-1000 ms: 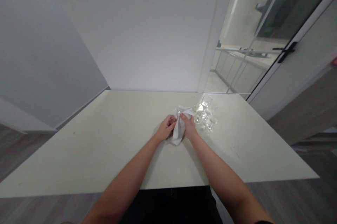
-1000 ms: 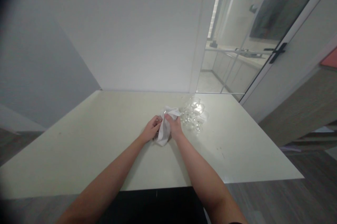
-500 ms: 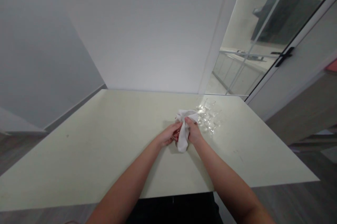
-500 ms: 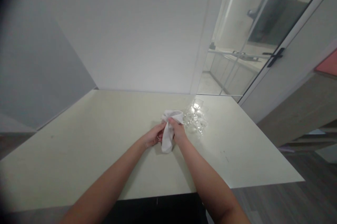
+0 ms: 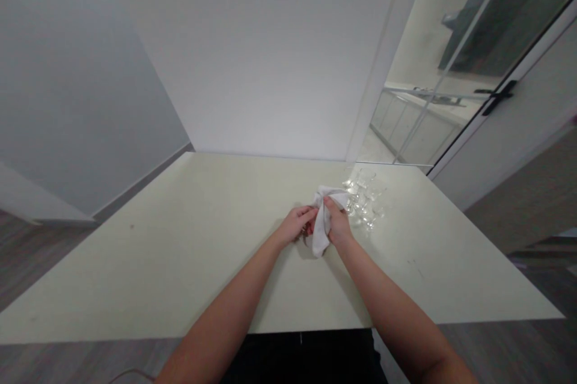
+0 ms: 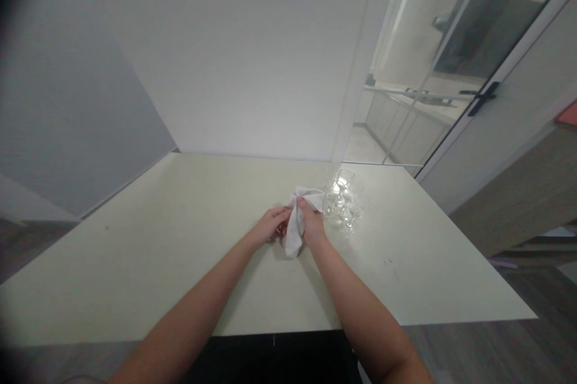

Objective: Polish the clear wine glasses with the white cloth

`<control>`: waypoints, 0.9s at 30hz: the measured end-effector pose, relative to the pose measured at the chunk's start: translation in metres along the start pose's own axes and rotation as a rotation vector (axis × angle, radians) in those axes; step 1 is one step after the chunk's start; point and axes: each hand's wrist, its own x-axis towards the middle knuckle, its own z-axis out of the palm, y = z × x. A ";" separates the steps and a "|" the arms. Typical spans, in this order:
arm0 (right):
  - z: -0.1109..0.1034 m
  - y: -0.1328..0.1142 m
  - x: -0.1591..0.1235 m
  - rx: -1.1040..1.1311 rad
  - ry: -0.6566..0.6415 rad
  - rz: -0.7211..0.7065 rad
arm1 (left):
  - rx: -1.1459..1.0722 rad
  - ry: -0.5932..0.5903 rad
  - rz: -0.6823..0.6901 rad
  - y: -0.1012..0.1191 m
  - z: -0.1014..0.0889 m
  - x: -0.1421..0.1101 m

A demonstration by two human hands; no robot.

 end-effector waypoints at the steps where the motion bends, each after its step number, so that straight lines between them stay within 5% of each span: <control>1: 0.000 0.000 0.000 0.007 0.061 -0.022 | 0.072 0.036 0.070 0.000 0.001 0.000; 4: -0.001 -0.001 -0.001 0.060 0.130 0.002 | 0.096 -0.016 0.065 0.001 0.003 -0.002; 7: -0.006 -0.007 -0.004 0.087 -0.062 0.124 | -0.092 -0.253 -0.152 0.001 0.000 -0.006; 9: -0.007 -0.009 -0.006 0.089 -0.156 0.146 | -0.127 -0.300 -0.173 0.000 -0.003 -0.008; 15: 0.000 -0.006 0.001 0.074 0.123 -0.043 | 0.251 0.117 0.226 -0.006 0.004 -0.001; 17: -0.002 -0.007 0.002 0.082 0.113 -0.003 | 0.239 0.092 0.177 -0.006 0.006 -0.001; 22: -0.007 -0.009 0.002 0.099 -0.064 0.128 | 0.012 -0.192 -0.086 0.000 -0.001 -0.006; 27: 0.003 -0.004 0.001 0.102 0.080 0.065 | 0.186 0.001 0.121 0.004 -0.008 -0.004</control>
